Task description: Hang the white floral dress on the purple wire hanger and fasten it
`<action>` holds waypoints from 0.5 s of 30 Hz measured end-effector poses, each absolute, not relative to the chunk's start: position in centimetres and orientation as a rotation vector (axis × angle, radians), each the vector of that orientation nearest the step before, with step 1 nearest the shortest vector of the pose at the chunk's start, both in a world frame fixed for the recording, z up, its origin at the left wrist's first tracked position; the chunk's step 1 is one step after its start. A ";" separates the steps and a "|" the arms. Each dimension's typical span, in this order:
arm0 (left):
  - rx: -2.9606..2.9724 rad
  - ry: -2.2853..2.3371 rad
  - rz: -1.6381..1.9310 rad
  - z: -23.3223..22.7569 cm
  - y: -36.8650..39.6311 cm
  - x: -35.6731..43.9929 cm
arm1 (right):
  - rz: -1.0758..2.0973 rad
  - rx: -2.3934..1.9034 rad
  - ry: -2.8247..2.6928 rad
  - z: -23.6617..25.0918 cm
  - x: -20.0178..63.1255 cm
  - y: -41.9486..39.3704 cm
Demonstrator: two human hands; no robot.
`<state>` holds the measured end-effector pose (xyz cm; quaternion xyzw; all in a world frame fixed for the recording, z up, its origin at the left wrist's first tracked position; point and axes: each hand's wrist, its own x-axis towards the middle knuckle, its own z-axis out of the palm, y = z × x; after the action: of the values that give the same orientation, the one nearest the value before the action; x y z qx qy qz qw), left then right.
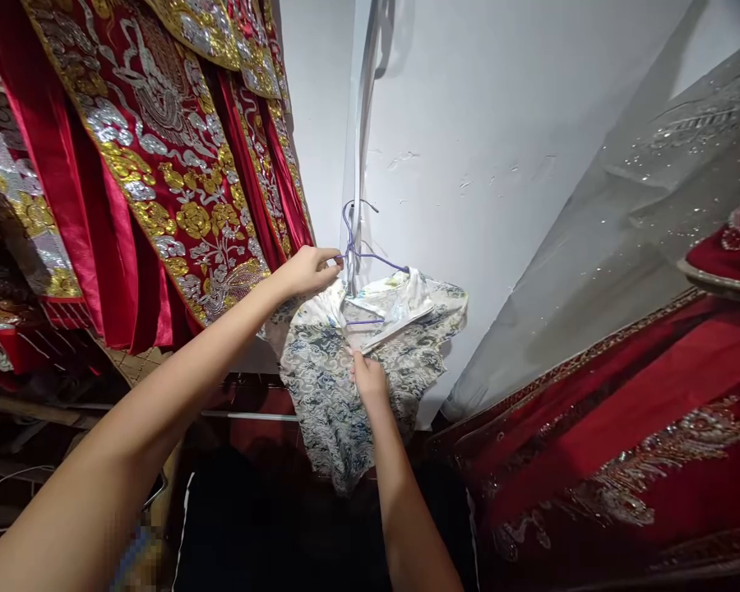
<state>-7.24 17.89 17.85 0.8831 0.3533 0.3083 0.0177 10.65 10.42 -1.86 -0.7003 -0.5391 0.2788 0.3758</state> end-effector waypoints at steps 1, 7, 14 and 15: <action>2.751 1.108 0.938 17.8 18.1 -7.2 | 0.742 -1.769 -1.355 -2.2 11.0 10.4; 2.669 1.409 1.307 16.3 15.7 -7.0 | 0.956 -1.544 -1.258 -3.7 12.1 8.9; 1.937 1.311 1.757 2.7 4.6 -4.6 | 1.095 -1.180 -1.084 -4.9 9.6 2.3; 1.854 1.252 1.667 0.5 3.3 -4.1 | 1.118 -1.112 -1.068 -4.6 9.3 1.5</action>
<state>-4.10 3.35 0.54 0.6542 0.4419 0.5883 0.1751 9.27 1.52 -4.64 -0.4758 -0.4570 0.4783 0.5797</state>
